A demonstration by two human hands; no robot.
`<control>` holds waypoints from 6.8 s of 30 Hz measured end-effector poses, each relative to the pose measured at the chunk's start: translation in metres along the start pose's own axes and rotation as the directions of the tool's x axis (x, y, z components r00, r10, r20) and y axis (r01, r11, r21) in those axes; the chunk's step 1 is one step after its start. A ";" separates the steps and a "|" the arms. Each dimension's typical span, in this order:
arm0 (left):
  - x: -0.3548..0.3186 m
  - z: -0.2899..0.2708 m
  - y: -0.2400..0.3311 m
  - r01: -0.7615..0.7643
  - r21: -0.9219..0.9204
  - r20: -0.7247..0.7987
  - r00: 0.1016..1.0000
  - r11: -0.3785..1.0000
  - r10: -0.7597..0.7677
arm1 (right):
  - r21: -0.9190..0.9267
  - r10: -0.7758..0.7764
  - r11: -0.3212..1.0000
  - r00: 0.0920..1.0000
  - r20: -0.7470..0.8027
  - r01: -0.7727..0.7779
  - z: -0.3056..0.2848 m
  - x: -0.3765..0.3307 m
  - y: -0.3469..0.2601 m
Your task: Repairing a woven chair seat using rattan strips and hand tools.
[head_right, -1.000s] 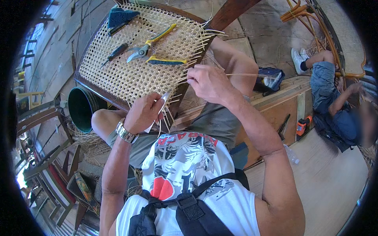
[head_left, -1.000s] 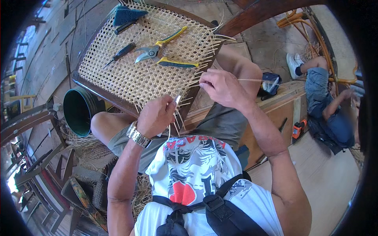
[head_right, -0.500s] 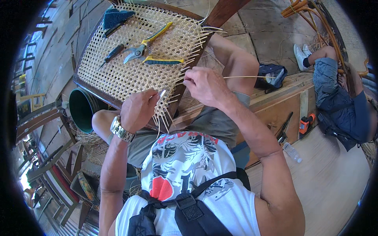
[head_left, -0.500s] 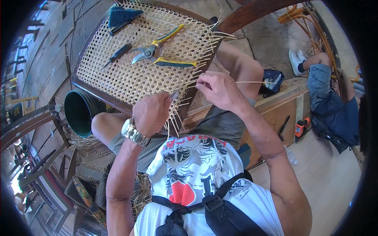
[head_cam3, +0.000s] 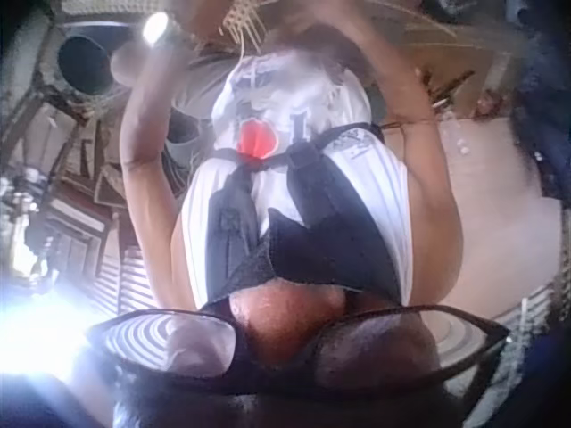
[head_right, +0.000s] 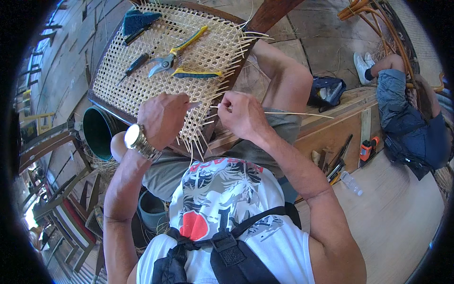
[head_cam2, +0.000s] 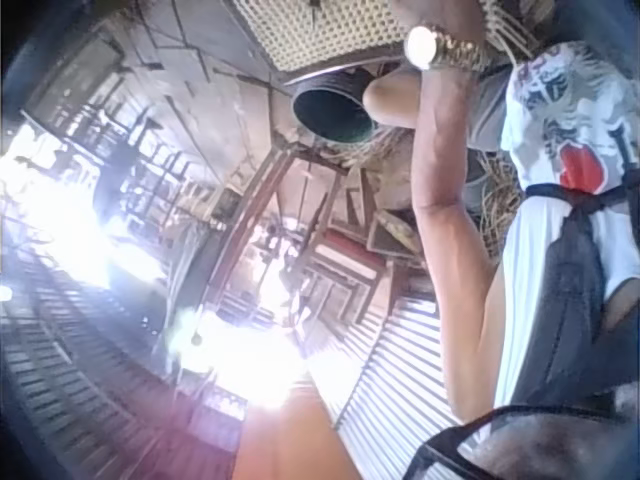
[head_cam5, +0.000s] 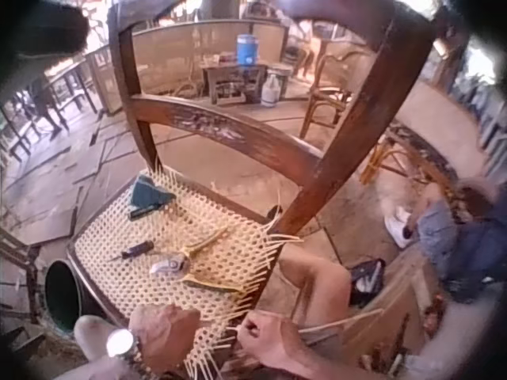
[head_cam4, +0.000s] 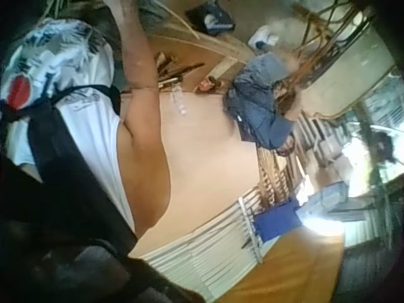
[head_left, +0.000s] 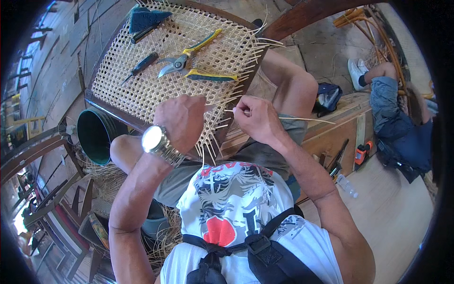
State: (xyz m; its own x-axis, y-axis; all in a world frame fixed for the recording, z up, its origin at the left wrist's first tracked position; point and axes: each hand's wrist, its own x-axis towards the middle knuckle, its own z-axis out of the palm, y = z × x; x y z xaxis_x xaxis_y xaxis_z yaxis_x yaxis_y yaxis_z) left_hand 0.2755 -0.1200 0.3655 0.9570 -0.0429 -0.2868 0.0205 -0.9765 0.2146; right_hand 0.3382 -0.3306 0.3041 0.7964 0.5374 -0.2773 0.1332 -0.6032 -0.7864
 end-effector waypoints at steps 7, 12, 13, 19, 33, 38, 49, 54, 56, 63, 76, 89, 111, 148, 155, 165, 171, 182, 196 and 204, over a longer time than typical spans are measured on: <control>-0.026 -0.002 -0.004 0.173 -0.152 0.070 0.984 0.973 -0.164 | 0.060 0.053 0.997 0.998 -0.035 -0.051 0.013 -0.005 -0.001; -0.033 0.004 -0.003 0.205 -0.257 0.011 0.978 0.944 -0.210 | 0.148 0.052 0.988 0.992 -0.116 -0.035 0.020 -0.008 0.000; -0.033 0.005 -0.004 0.202 -0.258 0.013 0.978 0.945 -0.206 | 0.150 0.035 0.989 0.992 -0.123 -0.017 0.019 -0.010 0.001; -0.029 0.012 0.001 0.213 -0.249 0.019 0.976 0.945 -0.215 | 0.184 0.086 0.981 0.989 -0.118 -0.063 0.016 -0.014 0.001; -0.015 -0.006 -0.006 0.173 -0.160 0.048 0.985 0.972 -0.168 | 0.230 0.121 0.970 0.971 -0.205 -0.072 0.019 -0.012 0.008; -0.036 0.009 -0.007 0.226 -0.254 0.037 0.974 0.940 -0.224 | 0.151 -0.012 0.988 0.991 -0.131 0.032 0.004 -0.001 0.011; -0.026 0.039 0.008 0.259 -0.301 0.031 0.964 0.918 -0.263 | -0.202 -0.231 0.950 0.971 0.058 0.238 -0.004 0.028 0.005; -0.009 0.030 0.005 0.125 -0.159 -0.022 0.991 0.979 -0.130 | -0.283 -0.444 0.835 0.881 0.162 0.472 -0.011 0.039 0.006; -0.001 0.026 0.006 0.117 -0.125 0.015 0.993 0.985 -0.116 | -0.299 -0.533 0.766 0.823 0.198 0.569 -0.014 0.047 0.006; -0.001 0.043 0.002 0.184 -0.260 0.034 0.983 0.948 -0.181 | -0.349 -0.624 0.643 0.730 0.277 0.682 -0.024 0.051 0.005; -0.005 0.061 0.001 0.207 -0.248 -0.029 0.975 0.947 -0.220 | -0.316 -0.450 0.755 0.804 0.387 0.575 -0.018 0.058 -0.006; -0.006 0.076 -0.018 0.000 -0.481 -0.217 0.969 0.877 -0.119 | -0.310 -0.366 0.793 0.817 0.446 0.524 -0.025 0.063 -0.025; -0.122 0.055 -0.033 0.315 -0.750 0.007 0.883 0.581 -0.470 | -0.194 -0.440 0.808 0.789 0.429 0.557 -0.024 0.064 -0.010; -0.039 0.082 0.083 0.323 -0.810 0.522 0.778 -0.489 -0.351 | -0.178 -0.441 0.831 0.820 0.366 0.527 -0.023 0.064 0.001; -0.038 0.081 0.066 0.419 -0.906 0.407 0.827 -0.058 -0.386 | -0.183 -0.434 0.833 0.822 0.368 0.522 -0.022 0.064 0.005; -0.043 0.112 0.041 0.056 -0.655 -0.042 0.993 0.753 -0.110 | -0.221 -0.472 0.787 0.792 0.387 0.576 -0.019 0.065 0.003; -0.077 0.076 0.034 0.386 -0.909 0.309 0.877 0.158 -0.368 | -0.143 -0.200 0.979 0.793 -0.575 0.144 -0.076 -0.030 0.092; -0.037 0.064 0.036 0.217 -0.974 0.169 0.890 0.066 -0.423 | 0.383 0.580 0.690 0.152 -0.800 -0.614 -0.003 -0.271 0.291; -0.044 0.087 0.051 0.243 -0.903 0.128 0.939 0.354 -0.320 | 0.551 0.730 0.298 -0.186 -0.658 -0.779 -0.117 -0.380 0.414; -0.048 0.075 0.051 0.311 -0.906 0.112 0.830 0.286 -0.546 | -0.026 0.727 0.320 0.263 -0.634 -0.947 -0.119 -0.373 0.414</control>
State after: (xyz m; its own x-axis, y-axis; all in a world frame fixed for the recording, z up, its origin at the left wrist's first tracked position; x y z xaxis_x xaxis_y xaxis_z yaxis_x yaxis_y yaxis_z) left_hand 0.2090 -0.1833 0.3197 0.7505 0.4743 -0.4603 0.5660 -0.1014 0.8182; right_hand 0.1661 -0.8512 0.1473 0.6805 -0.6710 -0.2944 -0.6964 -0.7172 0.0248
